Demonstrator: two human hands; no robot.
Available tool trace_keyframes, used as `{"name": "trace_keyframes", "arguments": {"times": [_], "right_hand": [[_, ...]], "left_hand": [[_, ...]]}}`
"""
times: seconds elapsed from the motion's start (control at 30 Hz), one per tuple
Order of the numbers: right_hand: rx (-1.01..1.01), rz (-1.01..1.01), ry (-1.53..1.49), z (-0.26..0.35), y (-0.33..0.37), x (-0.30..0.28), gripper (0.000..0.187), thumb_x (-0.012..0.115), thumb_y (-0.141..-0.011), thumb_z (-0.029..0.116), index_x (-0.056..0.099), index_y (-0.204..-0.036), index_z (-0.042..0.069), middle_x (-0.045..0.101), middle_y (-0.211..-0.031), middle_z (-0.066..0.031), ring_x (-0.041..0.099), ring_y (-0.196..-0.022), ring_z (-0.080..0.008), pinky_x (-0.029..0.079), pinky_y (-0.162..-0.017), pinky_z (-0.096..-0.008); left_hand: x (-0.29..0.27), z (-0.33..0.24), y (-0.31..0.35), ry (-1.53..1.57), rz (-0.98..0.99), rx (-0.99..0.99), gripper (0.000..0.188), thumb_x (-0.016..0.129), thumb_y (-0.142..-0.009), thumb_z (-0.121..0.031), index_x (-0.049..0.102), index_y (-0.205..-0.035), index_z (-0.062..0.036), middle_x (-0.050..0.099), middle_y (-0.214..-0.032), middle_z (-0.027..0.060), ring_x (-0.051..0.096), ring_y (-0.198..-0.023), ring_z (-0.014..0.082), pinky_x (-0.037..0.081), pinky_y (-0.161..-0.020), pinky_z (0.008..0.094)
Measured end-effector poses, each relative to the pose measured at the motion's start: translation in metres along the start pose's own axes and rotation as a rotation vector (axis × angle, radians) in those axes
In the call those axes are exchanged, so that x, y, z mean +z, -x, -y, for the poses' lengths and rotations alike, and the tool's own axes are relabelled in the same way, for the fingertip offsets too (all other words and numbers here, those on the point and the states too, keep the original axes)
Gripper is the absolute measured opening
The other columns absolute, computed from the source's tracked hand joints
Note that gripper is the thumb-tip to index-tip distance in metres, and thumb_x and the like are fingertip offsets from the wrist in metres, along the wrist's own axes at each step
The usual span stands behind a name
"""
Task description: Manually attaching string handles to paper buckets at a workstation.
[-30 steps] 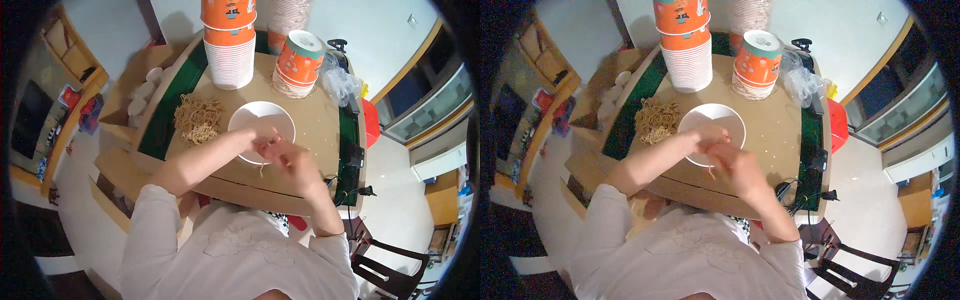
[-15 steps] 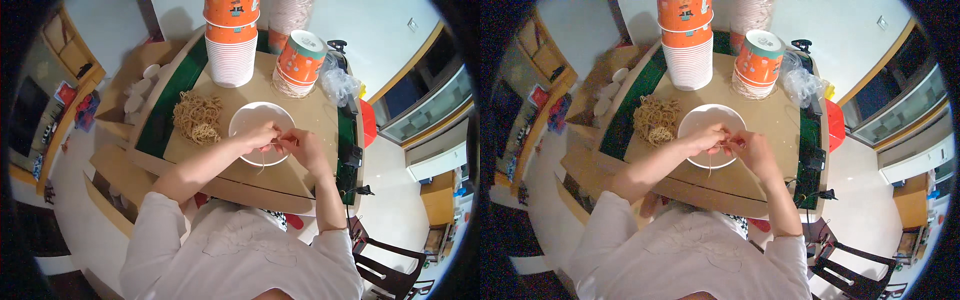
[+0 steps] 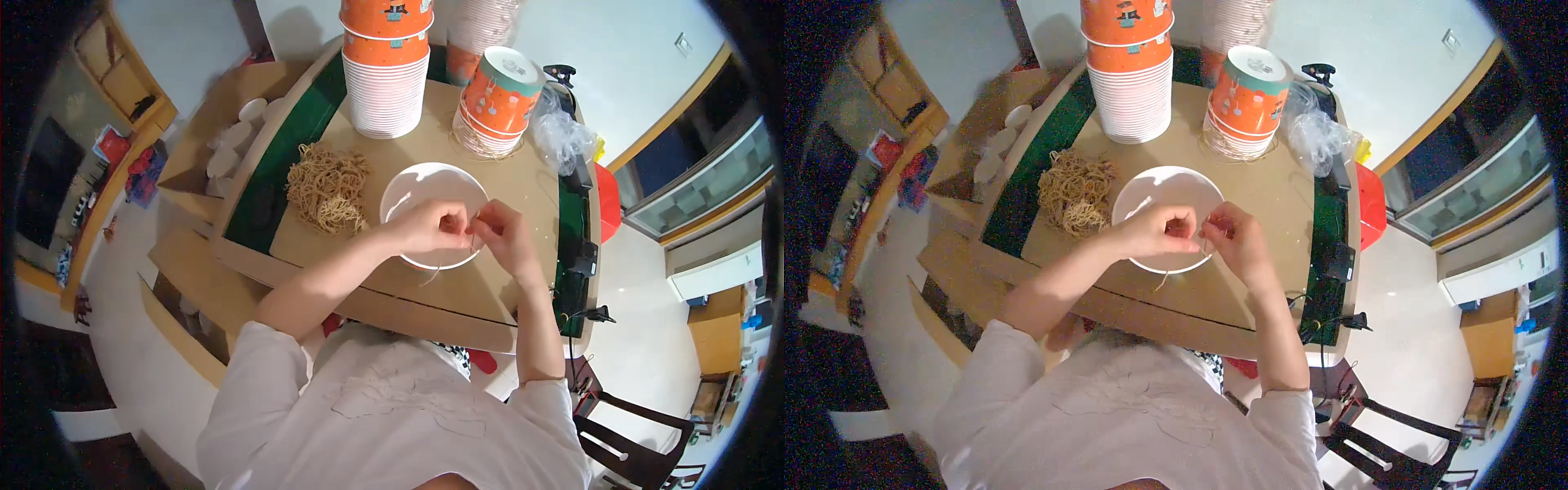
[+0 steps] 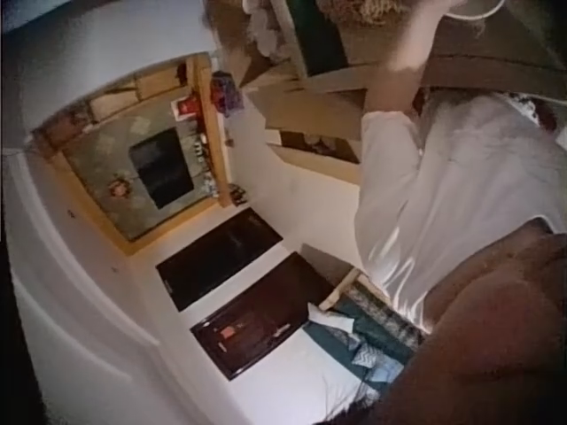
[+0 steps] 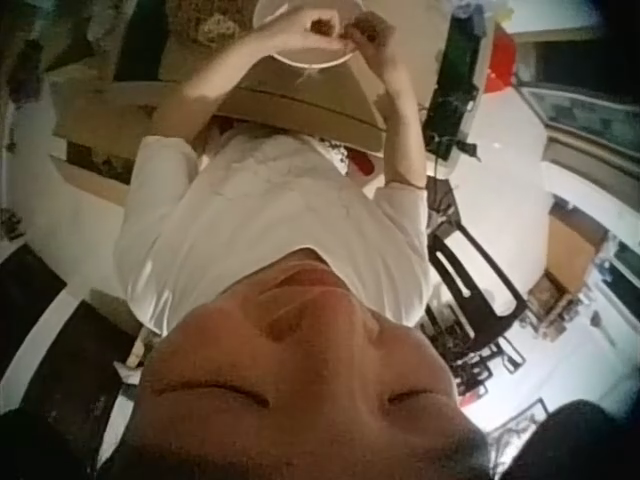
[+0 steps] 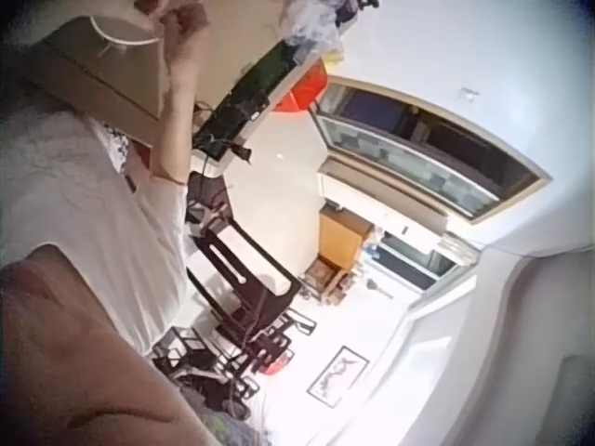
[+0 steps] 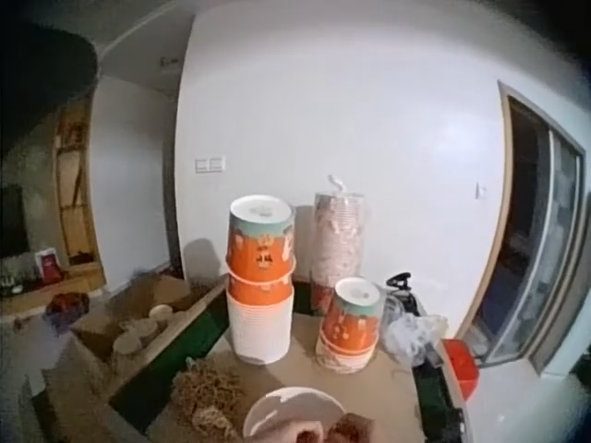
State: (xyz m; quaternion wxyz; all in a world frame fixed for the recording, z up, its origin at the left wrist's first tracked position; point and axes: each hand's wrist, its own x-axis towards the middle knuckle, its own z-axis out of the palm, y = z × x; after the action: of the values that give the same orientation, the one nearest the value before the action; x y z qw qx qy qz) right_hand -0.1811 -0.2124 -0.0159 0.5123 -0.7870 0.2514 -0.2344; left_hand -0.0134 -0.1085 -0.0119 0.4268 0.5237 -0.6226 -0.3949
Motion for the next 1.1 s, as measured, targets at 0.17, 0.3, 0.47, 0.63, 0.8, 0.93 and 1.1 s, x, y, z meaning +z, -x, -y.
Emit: {"name": "trace_keyframes", "arguments": {"times": [0.17,0.3,0.47,0.63,0.8,0.93,1.1], "right_hand": [[-0.032,-0.010,0.054,-0.001,0.004,0.000,0.005,0.065,-0.081,0.006,0.063,-0.083,0.002,0.063,-0.070,-0.0013,0.050,-0.056,-0.0051,0.040,-0.053,-0.0217],[-0.005,0.016,0.059,0.011,0.013,0.000,0.005,0.064,-0.082,0.007,0.064,-0.083,0.002,0.062,-0.067,0.0008,0.044,-0.052,-0.0031,0.035,-0.048,-0.0214],[-0.016,0.005,0.064,0.008,0.016,-0.005,0.007,0.063,-0.084,0.009,0.065,-0.084,0.002,0.061,-0.064,0.0012,0.043,-0.051,-0.0028,0.034,-0.047,-0.0212],[0.016,-0.004,-0.023,0.002,0.018,-0.005,0.009,0.063,-0.084,0.009,0.066,-0.088,0.000,0.061,-0.065,-0.0003,0.050,-0.056,-0.0032,0.039,-0.052,-0.0202],[0.027,-0.055,-0.013,-0.006,0.021,0.000,0.009,0.063,-0.084,0.005,0.064,-0.091,-0.001,0.063,-0.071,-0.0009,0.053,-0.062,-0.0040,0.042,-0.056,-0.0195],[-0.023,-0.142,-0.092,-0.008,0.030,0.008,0.010,0.063,-0.084,0.004,0.064,-0.094,0.000,0.066,-0.085,-0.0046,0.053,-0.064,-0.0042,0.043,-0.057,-0.0198],[-0.107,-0.234,-0.097,-0.008,0.038,0.018,0.006,0.062,-0.085,0.005,0.064,-0.090,0.002,0.065,-0.103,-0.0093,0.052,-0.062,-0.0042,0.042,-0.055,-0.0202]], "left_hand": [[0.011,0.004,0.011,-0.314,-0.176,0.116,0.012,0.076,-0.071,-0.015,0.074,-0.082,-0.0112,0.051,-0.072,0.0031,0.050,-0.069,0.0144,0.040,-0.061,0.0279],[0.012,0.004,0.010,-0.271,-0.253,0.086,0.011,0.075,-0.073,-0.014,0.074,-0.083,-0.0131,0.051,-0.071,0.0032,0.050,-0.068,0.0142,0.040,-0.060,0.0284],[0.015,-0.008,0.012,-0.453,-0.207,0.149,0.012,0.068,-0.075,-0.011,0.073,-0.086,-0.0144,0.055,-0.071,0.0066,0.058,-0.069,0.0214,0.046,-0.062,0.0344],[0.020,-0.018,0.008,-0.891,-0.167,0.376,0.011,0.061,-0.079,-0.011,0.070,-0.086,-0.0149,0.057,-0.077,0.0053,0.061,-0.075,0.0209,0.050,-0.062,0.0363],[0.024,-0.019,0.005,-0.937,-0.168,0.404,0.006,0.061,-0.080,-0.013,0.064,-0.083,-0.0100,0.057,-0.082,0.0055,0.062,-0.076,0.0228,0.050,-0.061,0.0372],[0.020,-0.017,0.006,-0.402,-0.095,0.162,0.005,0.065,-0.079,-0.010,0.062,-0.081,-0.0067,0.059,-0.080,0.0040,0.059,-0.072,0.0171,0.047,-0.060,0.0313],[0.016,0.001,-0.002,0.119,-0.006,0.004,0.008,0.064,-0.084,-0.011,0.061,-0.082,-0.0039,0.063,-0.084,-0.0006,0.053,-0.062,0.0079,0.042,-0.053,0.0226]]}}
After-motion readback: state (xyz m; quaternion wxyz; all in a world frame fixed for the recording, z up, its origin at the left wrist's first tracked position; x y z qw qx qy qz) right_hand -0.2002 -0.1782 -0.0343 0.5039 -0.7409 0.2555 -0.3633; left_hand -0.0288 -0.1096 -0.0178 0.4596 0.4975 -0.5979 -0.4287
